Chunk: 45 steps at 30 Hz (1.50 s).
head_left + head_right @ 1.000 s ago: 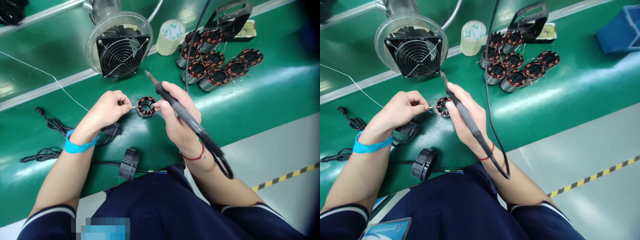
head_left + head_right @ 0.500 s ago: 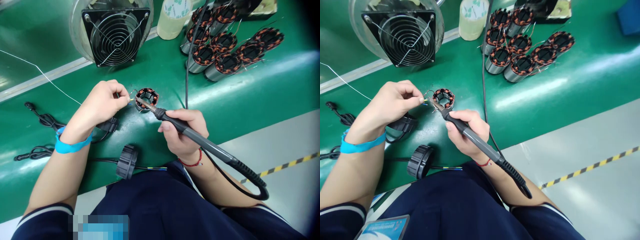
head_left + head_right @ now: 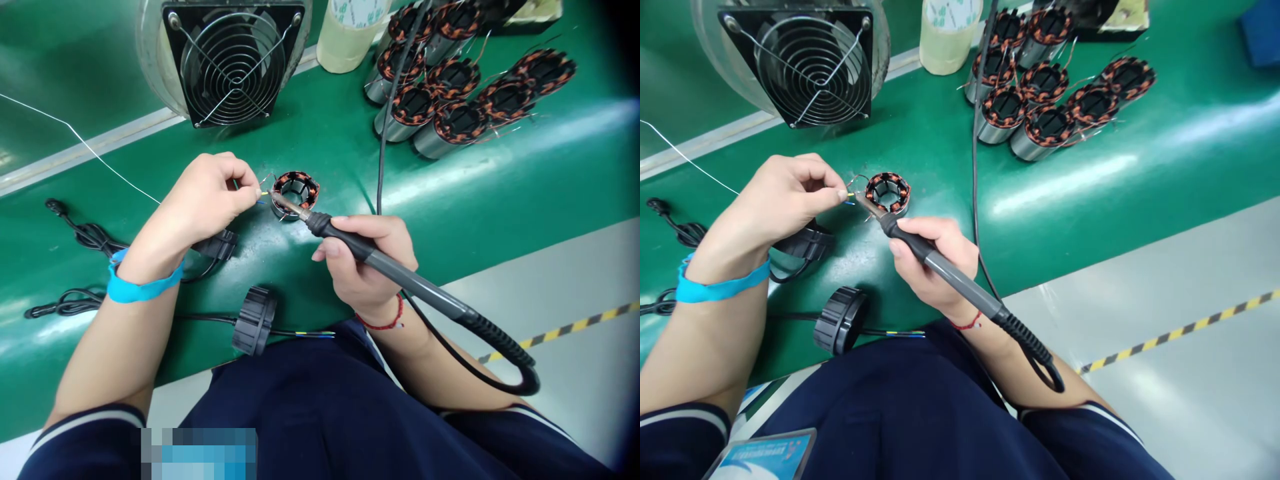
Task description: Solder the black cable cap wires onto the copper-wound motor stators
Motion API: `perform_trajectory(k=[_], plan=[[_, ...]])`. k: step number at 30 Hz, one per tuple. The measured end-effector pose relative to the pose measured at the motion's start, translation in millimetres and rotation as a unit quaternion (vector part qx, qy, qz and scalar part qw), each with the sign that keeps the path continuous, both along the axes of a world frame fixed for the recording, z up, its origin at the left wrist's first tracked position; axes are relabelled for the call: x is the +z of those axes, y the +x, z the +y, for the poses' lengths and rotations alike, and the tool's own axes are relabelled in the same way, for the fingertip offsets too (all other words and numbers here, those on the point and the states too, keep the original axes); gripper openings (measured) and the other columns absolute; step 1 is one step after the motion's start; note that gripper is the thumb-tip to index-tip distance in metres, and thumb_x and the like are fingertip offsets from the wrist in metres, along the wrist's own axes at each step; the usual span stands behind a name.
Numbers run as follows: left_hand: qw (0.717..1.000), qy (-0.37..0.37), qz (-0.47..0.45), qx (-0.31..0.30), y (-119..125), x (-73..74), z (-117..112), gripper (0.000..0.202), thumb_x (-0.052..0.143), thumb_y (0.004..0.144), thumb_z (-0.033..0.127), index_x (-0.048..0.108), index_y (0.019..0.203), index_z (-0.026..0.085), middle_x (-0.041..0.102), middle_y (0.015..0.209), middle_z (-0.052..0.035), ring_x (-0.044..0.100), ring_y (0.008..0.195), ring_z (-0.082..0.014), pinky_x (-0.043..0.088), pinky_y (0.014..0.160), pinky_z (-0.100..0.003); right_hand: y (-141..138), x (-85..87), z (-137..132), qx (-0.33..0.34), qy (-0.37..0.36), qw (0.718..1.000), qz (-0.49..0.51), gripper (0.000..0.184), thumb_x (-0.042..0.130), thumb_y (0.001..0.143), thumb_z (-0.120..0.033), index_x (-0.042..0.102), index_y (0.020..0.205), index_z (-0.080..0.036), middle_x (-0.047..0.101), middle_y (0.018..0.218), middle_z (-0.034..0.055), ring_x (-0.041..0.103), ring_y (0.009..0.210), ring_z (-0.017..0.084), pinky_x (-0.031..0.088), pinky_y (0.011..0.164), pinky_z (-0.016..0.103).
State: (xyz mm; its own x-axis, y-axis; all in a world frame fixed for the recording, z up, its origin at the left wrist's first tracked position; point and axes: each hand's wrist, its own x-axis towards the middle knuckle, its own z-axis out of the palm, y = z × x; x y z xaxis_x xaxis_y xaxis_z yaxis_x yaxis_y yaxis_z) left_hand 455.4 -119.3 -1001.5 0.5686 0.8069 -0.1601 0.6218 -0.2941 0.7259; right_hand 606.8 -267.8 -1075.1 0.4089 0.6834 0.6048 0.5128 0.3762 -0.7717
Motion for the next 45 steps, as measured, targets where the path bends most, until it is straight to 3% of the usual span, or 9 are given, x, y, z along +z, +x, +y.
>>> perform_trajectory(k=[15,22,28,32,35,39,42,45], plan=[[1.000,0.024,-0.003,0.000,1.6,-0.8,1.2,0.007,0.061,0.071,0.017,0.066,0.066,0.015,0.059,0.072,-0.0010,0.051,0.065,-0.0126,0.046,0.070,-0.031,0.7,-2.5,0.5,0.003,0.008,1.000,0.003,0.022,0.068,0.085,-0.028,0.063,0.105,-0.024,0.069,0.089,0.0009,0.071,0.073,0.016,0.060,0.062,0.028],[0.999,0.034,-0.008,-0.009,1.1,-3.2,2.4,0.009,0.060,0.071,0.015,0.066,0.065,0.016,0.060,0.072,-0.0011,0.053,0.065,-0.0130,0.048,0.070,-0.032,1.9,-2.5,2.4,-0.003,0.018,1.000,0.005,0.026,0.066,0.087,-0.028,0.062,0.113,-0.029,0.068,0.101,0.0015,0.071,0.084,0.019,0.062,0.072,0.036],[0.999,0.048,-0.007,-0.019,1.5,-3.4,2.9,0.010,0.059,0.072,0.014,0.066,0.065,0.016,0.061,0.074,-0.0012,0.053,0.065,-0.0127,0.050,0.071,-0.032,7.2,20.4,13.0,0.064,-0.034,0.997,-0.035,0.033,0.061,0.092,-0.025,0.057,0.125,-0.026,0.068,0.116,0.0031,0.071,0.097,0.020,0.060,0.092,0.040],[0.998,0.063,0.006,-0.020,1.4,-2.5,2.9,0.009,0.059,0.073,0.017,0.067,0.068,0.016,0.061,0.077,-0.0018,0.054,0.066,-0.0131,0.051,0.076,-0.035,12.1,40.7,27.2,0.107,-0.097,0.989,-0.023,0.028,0.051,0.097,-0.024,0.054,0.125,-0.023,0.067,0.121,0.0040,0.070,0.098,0.016,0.058,0.093,0.035],[0.997,0.071,0.013,-0.024,1.2,-1.6,2.7,0.009,0.058,0.073,0.017,0.067,0.069,0.015,0.060,0.077,-0.0018,0.054,0.068,-0.0135,0.051,0.080,-0.036,12.5,46.5,38.3,0.133,-0.165,0.976,-0.058,0.028,0.050,0.096,-0.022,0.054,0.124,-0.021,0.069,0.115,0.0040,0.068,0.101,0.019,0.056,0.092,0.040],[0.996,0.082,0.027,-0.027,1.2,0.1,1.6,0.010,0.058,0.073,0.018,0.067,0.070,0.016,0.059,0.077,-0.0017,0.054,0.068,-0.0136,0.050,0.080,-0.035,5.1,34.5,46.0,0.100,-0.175,0.975,-0.092,0.041,0.055,0.088,-0.019,0.048,0.129,-0.022,0.068,0.113,0.0050,0.062,0.107,0.023,0.050,0.098,0.047],[0.995,0.087,0.029,-0.029,1.0,0.5,1.3,0.011,0.057,0.073,0.018,0.067,0.070,0.016,0.059,0.077,-0.0017,0.053,0.069,-0.0133,0.049,0.076,-0.033,-1.4,20.8,46.9,0.064,-0.142,0.981,-0.112,0.042,0.053,0.087,-0.020,0.047,0.128,-0.024,0.069,0.107,0.0036,0.061,0.105,0.023,0.048,0.097,0.046],[0.995,0.090,0.026,-0.027,0.7,-0.1,1.8,0.012,0.057,0.073,0.019,0.068,0.070,0.016,0.060,0.077,-0.0017,0.053,0.069,-0.0129,0.048,0.075,-0.032,-4.6,12.9,46.6,0.069,-0.127,0.983,-0.113,0.042,0.050,0.086,-0.018,0.048,0.127,-0.026,0.070,0.101,0.0011,0.062,0.100,0.021,0.047,0.096,0.043]])
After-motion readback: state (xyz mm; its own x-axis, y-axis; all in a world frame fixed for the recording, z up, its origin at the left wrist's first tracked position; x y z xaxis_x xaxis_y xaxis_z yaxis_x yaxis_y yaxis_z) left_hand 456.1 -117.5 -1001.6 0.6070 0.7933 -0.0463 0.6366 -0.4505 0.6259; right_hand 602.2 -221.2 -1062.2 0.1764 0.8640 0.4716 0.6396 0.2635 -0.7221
